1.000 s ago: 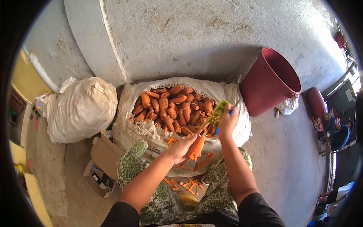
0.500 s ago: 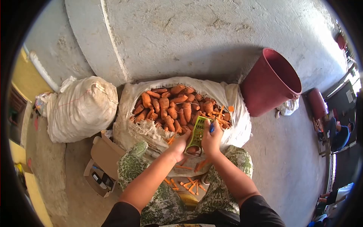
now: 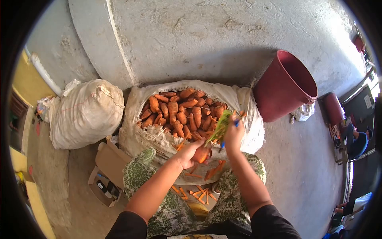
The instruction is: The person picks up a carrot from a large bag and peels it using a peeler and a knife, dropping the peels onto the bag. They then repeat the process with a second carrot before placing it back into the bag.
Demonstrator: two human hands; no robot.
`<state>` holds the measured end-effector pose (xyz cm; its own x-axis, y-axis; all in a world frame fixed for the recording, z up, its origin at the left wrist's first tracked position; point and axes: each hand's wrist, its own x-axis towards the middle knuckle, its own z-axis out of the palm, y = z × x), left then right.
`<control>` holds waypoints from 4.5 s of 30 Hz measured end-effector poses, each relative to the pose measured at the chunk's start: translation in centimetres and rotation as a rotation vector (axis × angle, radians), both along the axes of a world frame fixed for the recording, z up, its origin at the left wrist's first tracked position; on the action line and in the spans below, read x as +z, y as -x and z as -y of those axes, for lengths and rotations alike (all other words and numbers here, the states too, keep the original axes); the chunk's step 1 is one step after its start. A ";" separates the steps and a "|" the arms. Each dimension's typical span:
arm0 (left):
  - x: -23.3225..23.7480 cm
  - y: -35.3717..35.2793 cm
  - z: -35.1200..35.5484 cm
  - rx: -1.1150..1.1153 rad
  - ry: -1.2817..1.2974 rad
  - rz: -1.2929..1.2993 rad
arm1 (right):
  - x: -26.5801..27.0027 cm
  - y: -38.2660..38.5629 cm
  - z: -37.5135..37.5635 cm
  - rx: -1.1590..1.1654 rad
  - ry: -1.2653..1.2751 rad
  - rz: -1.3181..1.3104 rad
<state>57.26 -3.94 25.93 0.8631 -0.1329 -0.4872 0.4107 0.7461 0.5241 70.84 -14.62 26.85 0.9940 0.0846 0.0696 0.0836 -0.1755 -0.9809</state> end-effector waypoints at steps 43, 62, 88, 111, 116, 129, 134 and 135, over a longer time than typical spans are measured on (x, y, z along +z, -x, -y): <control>0.0 0.0 0.9 -0.063 -0.068 -0.012 | 0.9 -3.9 1.3 -0.189 -0.032 0.033; -0.5 -0.3 0.5 0.055 0.024 0.016 | 3.3 0.4 0.9 -0.044 -0.064 -0.046; -0.1 -0.1 0.2 0.124 -0.012 -0.004 | 0.8 1.9 -0.1 0.080 0.015 0.157; 2.0 0.2 -1.9 0.185 -1.644 0.281 | 1.1 3.7 1.0 0.770 0.888 0.316; 2.6 0.7 -2.1 0.168 -1.629 0.445 | 0.3 3.2 1.4 0.843 0.691 0.329; 4.2 1.5 -1.4 0.218 -1.752 0.602 | -6.4 0.7 0.6 0.782 0.703 -0.023; 3.3 1.5 -1.8 0.210 -1.732 0.498 | -5.1 1.4 0.2 0.710 0.623 -0.063; 3.3 1.4 -2.0 0.218 -1.749 0.529 | -5.8 1.4 0.2 0.737 0.612 -0.113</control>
<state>55.88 -1.95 29.27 0.8841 0.2889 0.3673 -0.0534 -0.7183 0.6937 69.48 -14.78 21.09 0.6747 0.6800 -0.2870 0.2879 -0.6005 -0.7460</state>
